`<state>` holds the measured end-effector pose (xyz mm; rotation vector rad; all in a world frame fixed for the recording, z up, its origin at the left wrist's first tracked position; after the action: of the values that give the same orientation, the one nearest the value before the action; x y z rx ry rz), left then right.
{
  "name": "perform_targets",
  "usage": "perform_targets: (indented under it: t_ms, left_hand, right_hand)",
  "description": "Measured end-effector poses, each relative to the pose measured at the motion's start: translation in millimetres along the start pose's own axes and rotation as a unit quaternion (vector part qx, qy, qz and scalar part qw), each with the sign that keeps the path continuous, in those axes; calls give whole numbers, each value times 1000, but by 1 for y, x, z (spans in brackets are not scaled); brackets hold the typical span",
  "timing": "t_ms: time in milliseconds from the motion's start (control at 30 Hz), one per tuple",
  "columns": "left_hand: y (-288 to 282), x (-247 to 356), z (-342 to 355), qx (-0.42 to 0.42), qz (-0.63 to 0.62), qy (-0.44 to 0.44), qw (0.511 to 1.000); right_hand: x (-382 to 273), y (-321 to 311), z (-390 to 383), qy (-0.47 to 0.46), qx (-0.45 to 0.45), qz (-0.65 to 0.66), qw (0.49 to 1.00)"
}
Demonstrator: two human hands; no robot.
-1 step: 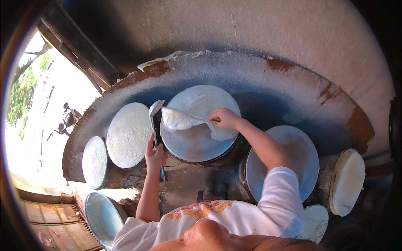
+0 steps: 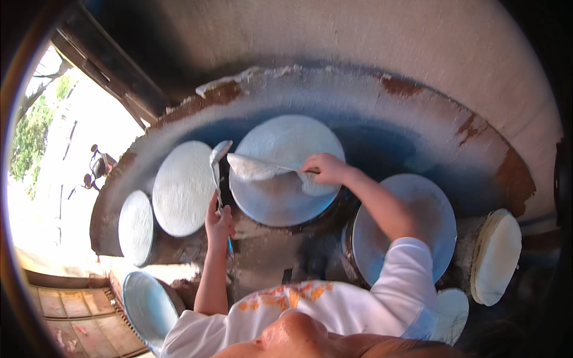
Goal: The person uses a ladle to pour batter onto several heated circular plates and uses a scraper to spread it into thin circles. They then use a wooden stick and their hands to peel the cooked sheets from the plates and stack them on nearby platforms.
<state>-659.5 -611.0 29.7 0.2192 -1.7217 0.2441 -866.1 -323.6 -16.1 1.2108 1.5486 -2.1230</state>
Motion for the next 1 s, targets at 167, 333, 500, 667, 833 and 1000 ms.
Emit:
perform_targets:
  t_ms: [167,333,500,667,833,1000]
  left_hand:
    - [-14,-5,-10,-28,95,-50,994]
    - [-33,-4,-52,-34,46,-63,996]
    - [-14,-5,-37,-105,85,-120,984]
    - [-24,-24,-96,-92,82,-116,986]
    - [-6,-30,-66,-155,111,-111,975]
    - [-53,2,-112,-184,77,-56,978]
  right_hand:
    - [33,-31,-23,136,25,52,989]
    - [1,-27,-48,63,-69,87,992]
    - [16,-23,-63,120,59,58,989]
    - [-41,0,-94,59,-6,109,992]
    - [-41,33,-129,82,167,-92,978]
    - [-141,115,-176,148,203,-197,948]
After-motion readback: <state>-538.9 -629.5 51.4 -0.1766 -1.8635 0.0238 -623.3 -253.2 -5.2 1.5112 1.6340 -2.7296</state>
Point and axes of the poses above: each hand's wrist, its own z-axis towards the middle knuckle, its own y-axis out of the palm, x = y × z, the point moved 3 cm from there along z, towards the middle knuckle, and after that the axes turned 9 degrees about -x, right-handed, at the moved point
